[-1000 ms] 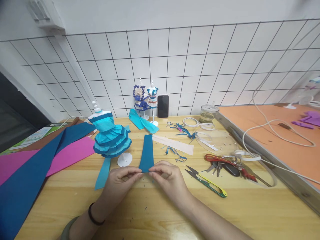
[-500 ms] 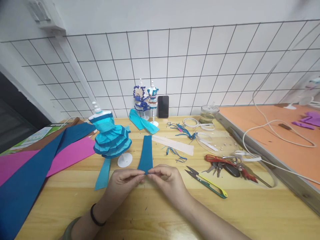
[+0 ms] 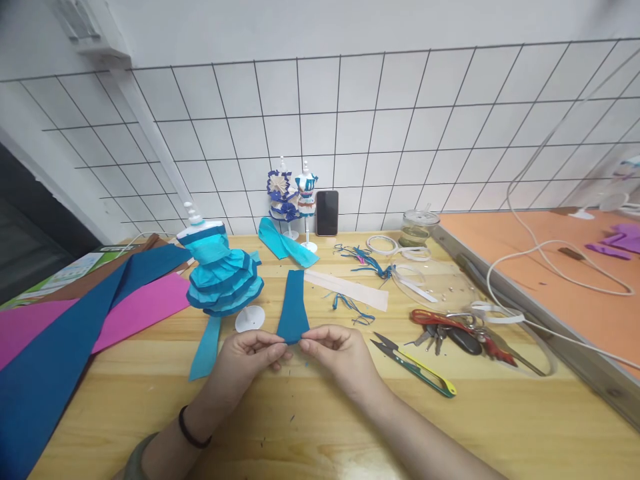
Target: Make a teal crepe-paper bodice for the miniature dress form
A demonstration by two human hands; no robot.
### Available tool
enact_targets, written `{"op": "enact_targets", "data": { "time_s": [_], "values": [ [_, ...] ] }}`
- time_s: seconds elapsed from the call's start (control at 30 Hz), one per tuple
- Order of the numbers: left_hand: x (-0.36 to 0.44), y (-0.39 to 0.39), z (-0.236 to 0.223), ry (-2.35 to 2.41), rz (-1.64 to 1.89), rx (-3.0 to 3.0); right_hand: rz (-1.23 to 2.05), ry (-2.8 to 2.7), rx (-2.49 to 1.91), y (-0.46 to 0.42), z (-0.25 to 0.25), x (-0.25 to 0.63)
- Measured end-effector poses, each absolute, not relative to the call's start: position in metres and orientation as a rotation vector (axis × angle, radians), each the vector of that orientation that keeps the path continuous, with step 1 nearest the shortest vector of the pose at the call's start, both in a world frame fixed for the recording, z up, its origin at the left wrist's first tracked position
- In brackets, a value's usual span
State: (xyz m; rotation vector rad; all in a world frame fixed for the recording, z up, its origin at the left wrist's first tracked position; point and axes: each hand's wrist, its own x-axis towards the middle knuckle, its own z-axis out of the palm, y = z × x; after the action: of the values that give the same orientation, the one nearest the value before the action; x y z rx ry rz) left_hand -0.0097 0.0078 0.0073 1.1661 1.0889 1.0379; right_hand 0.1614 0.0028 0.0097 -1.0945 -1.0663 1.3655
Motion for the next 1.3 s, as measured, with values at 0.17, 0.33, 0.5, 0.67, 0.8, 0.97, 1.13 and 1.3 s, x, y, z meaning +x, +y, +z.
{"op": "enact_targets", "data": {
  "time_s": [0.17,0.33,0.5,0.67,0.8,0.97,1.13,1.3],
  "values": [
    [-0.0099,0.0065,0.0086,1.092,1.042,1.109,1.393,-1.023,-1.11,0.0034,0.0094,0.1616],
    [-0.0092,0.0062,0.0085,1.097,1.044,1.06,1.414,-1.012,-1.123,0.0035,0.0092,0.1613],
    [-0.0072,0.0074,0.0096,1.117,1.03,1.053,1.425,-0.981,-1.152,0.0036,0.009,0.1605],
    [-0.0061,0.0067,0.0093,1.121,1.035,1.074,1.413,-0.983,-1.173,0.0031,0.009,0.1601],
    [-0.0062,0.0067,0.0072,1.113,1.04,1.102,1.391,-1.017,-1.181,0.0033,0.0086,0.1603],
    [-0.0051,0.0063,0.0063,1.077,1.037,1.099,1.369,-1.048,-1.188,0.0032,0.0078,0.16],
    [-0.0036,0.0061,0.0073,1.093,0.991,1.102,1.359,-1.097,-1.175,0.0026,0.0069,0.1598],
    [-0.0041,0.0058,0.0074,1.13,0.98,1.11,1.362,-1.083,-1.188,0.0028,0.0067,0.16]
  ]
}}
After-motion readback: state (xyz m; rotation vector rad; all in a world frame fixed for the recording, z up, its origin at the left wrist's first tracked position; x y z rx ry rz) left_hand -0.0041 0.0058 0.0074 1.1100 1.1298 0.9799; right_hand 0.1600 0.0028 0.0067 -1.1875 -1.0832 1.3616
